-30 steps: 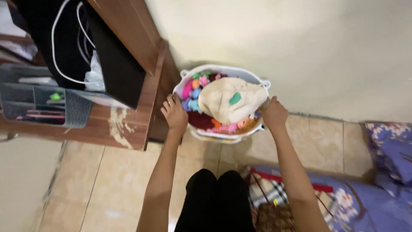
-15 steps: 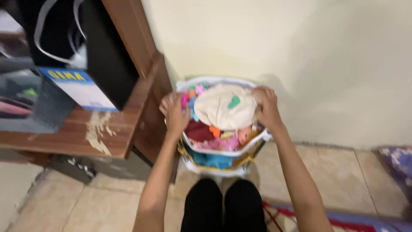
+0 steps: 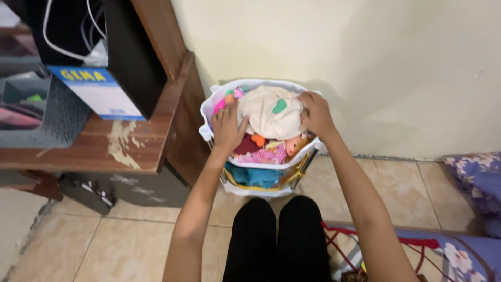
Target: The user is organizing various items including clothes, toys, and toiletries into a storage bin and onto a shelf.
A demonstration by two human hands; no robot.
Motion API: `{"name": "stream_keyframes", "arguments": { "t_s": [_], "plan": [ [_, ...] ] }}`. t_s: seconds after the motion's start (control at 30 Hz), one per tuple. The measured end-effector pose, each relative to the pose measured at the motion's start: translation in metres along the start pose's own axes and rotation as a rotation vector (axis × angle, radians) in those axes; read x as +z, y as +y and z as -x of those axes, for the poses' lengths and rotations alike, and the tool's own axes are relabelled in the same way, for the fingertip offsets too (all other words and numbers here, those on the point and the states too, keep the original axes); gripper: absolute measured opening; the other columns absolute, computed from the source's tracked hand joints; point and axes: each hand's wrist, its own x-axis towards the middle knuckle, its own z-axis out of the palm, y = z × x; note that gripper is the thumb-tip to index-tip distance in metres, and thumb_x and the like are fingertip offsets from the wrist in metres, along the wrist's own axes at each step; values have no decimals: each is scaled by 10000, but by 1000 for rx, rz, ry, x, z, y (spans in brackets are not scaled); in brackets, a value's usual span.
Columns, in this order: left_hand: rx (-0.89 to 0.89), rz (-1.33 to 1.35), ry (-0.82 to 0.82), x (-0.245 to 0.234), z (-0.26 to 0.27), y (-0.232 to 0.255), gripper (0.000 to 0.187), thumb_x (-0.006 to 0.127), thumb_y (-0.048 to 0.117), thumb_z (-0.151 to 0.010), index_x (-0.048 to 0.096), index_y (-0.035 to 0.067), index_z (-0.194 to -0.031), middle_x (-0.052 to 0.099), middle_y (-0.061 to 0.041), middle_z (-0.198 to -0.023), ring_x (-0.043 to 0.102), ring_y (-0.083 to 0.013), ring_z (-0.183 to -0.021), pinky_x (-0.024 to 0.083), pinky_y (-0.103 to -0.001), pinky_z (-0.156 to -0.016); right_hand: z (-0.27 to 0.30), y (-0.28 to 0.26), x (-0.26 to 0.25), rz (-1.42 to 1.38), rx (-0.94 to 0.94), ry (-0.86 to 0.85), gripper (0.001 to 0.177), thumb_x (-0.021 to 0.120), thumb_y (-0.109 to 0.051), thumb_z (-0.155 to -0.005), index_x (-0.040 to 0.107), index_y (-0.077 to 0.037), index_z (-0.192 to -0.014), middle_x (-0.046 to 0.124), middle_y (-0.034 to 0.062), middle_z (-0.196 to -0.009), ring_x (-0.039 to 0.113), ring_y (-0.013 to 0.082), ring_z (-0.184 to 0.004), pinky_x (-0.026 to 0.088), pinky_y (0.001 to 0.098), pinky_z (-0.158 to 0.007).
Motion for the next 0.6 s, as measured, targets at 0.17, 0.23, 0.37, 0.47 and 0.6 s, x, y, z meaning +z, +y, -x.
{"name": "stream_keyframes", "arguments": {
  "t_s": [0.17,0.23,0.37,0.47,0.6],
  "plan": [
    [-227,-27,-110,15,1,10,709,651,448,-952,469,19,-1487,626,-241,-1236,494,-447,-1256,288,-652,-1026,-1,-5,-1,59,56,4,459,662,-72,-766,668,-75,-1224,631,162,-1268,557,383,-1196,407,530,-999],
    [-234,-25,-100,19,5,13,702,661,434,-939,476,31,-1483,629,-233,-1222,466,-465,-1304,236,-694,-1032,2,-3,0,66,83,-8,453,678,-74,-758,679,-72,-1211,635,169,-1245,566,390,-1174,411,535,-992],
    [-129,130,39,19,16,11,522,681,335,-919,585,89,-1370,551,-244,-1410,500,-445,-1309,292,-618,-1067,9,-3,1,-124,57,61,429,640,17,-751,691,-39,-1173,616,202,-1220,600,387,-1158,481,478,-1037],
    [-64,328,100,6,18,7,482,686,192,-932,602,73,-1392,510,-260,-1433,505,-447,-1322,374,-525,-1120,6,1,1,-213,29,121,436,601,77,-725,718,-25,-1133,620,212,-1215,628,376,-1146,511,445,-1036],
    [-60,555,110,-84,16,34,532,669,33,-870,584,43,-1395,553,-201,-1296,582,-383,-1218,464,-400,-1093,-17,-44,-21,-330,-19,180,420,569,118,-760,737,-18,-1120,630,205,-1213,654,351,-1141,551,391,-958]
  ]
}}
